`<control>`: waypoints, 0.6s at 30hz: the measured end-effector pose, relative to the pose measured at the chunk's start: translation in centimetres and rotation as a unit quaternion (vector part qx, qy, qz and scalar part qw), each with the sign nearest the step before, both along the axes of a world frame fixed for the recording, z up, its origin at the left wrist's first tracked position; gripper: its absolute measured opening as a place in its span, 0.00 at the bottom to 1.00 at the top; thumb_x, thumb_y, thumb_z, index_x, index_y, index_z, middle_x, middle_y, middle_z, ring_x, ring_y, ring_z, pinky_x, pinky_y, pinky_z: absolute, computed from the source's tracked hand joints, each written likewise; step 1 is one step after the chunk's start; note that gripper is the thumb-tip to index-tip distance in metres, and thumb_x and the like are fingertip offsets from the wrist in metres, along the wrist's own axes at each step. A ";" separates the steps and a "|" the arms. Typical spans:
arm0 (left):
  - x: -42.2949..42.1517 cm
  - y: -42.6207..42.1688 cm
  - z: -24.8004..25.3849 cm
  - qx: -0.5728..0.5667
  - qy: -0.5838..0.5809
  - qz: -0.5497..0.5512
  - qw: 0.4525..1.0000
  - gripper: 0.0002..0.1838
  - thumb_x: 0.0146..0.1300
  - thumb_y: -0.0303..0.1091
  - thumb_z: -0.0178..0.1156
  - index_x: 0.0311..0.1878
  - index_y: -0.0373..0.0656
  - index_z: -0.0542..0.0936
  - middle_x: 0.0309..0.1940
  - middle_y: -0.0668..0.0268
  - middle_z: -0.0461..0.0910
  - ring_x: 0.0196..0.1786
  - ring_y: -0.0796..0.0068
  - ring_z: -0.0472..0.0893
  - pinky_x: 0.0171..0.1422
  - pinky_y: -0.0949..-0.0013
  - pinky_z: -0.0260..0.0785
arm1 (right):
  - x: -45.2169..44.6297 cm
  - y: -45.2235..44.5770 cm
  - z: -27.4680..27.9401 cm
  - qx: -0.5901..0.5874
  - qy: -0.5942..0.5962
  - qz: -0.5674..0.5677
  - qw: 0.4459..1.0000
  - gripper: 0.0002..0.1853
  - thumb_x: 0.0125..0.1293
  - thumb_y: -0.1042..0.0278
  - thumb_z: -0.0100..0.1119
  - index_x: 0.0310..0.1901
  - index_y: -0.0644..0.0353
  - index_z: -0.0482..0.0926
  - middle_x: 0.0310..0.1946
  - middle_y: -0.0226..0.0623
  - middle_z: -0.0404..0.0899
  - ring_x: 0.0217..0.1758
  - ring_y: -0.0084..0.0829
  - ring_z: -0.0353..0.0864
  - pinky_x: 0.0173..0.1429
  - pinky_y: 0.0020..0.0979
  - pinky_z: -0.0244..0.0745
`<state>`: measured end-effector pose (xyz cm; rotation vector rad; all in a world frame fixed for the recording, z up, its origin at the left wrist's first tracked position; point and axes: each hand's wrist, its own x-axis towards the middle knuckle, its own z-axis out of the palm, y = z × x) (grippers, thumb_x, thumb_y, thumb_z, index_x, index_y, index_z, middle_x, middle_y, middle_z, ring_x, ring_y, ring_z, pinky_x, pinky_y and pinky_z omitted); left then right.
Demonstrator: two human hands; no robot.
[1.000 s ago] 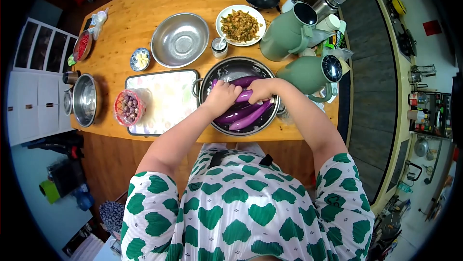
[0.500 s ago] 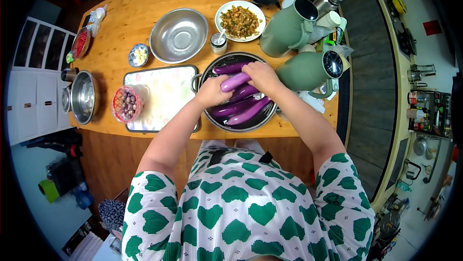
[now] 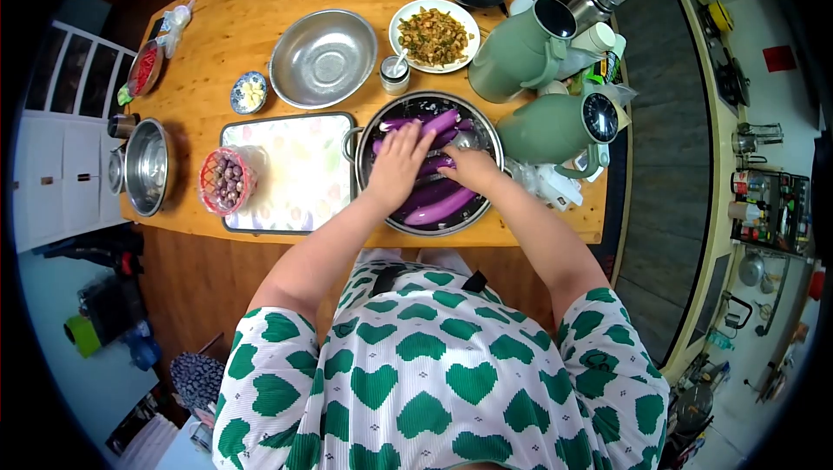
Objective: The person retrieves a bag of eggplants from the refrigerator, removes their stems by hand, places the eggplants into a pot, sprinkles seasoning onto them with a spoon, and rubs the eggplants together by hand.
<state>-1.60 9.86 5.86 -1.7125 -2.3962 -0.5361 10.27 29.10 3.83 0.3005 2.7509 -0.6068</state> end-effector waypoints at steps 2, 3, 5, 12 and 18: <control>1.8 0.1 0.0 -0.001 -0.120 -0.041 0.992 0.39 0.54 0.23 0.59 0.74 0.40 0.69 0.69 0.49 0.69 0.71 0.48 0.70 0.78 0.50 0.61 | -0.4 0.4 -2.7 -0.014 -0.033 -0.009 0.999 0.31 0.64 0.49 0.69 0.64 0.59 0.78 0.51 0.54 0.86 0.55 0.51 0.86 0.61 0.47 0.80; 2.3 0.2 -0.3 -0.010 -0.149 -0.039 0.988 0.40 0.52 0.22 0.59 0.73 0.40 0.69 0.68 0.49 0.70 0.71 0.47 0.70 0.77 0.51 0.62 | -0.7 0.7 -3.7 -0.035 -0.040 -0.017 0.998 0.34 0.59 0.53 0.70 0.65 0.61 0.77 0.53 0.54 0.86 0.57 0.50 0.86 0.65 0.44 0.79; 2.9 0.4 -0.7 -0.018 -0.154 -0.024 0.988 0.38 0.50 0.23 0.63 0.70 0.40 0.72 0.64 0.51 0.73 0.69 0.49 0.72 0.75 0.54 0.65 | -1.8 0.8 0.8 -0.154 -0.131 -0.048 0.978 0.36 0.56 0.55 0.72 0.65 0.62 0.77 0.54 0.54 0.86 0.58 0.49 0.86 0.65 0.43 0.79; 2.3 0.8 1.6 -0.139 -0.209 0.002 0.968 0.25 0.56 0.29 0.70 0.57 0.43 0.74 0.51 0.55 0.81 0.48 0.48 0.85 0.50 0.51 0.80 | -1.5 2.0 1.5 -0.228 -0.075 0.047 0.970 0.38 0.50 0.57 0.74 0.66 0.59 0.77 0.54 0.50 0.86 0.55 0.47 0.87 0.62 0.40 0.80; 0.3 1.5 1.4 -0.181 -0.265 0.030 0.946 0.23 0.52 0.32 0.71 0.52 0.39 0.78 0.38 0.48 0.87 0.44 0.45 0.87 0.51 0.49 0.81 | -0.5 -1.6 5.7 0.000 0.056 0.077 0.995 0.31 0.53 0.63 0.76 0.60 0.56 0.78 0.50 0.43 0.85 0.51 0.49 0.86 0.53 0.45 0.83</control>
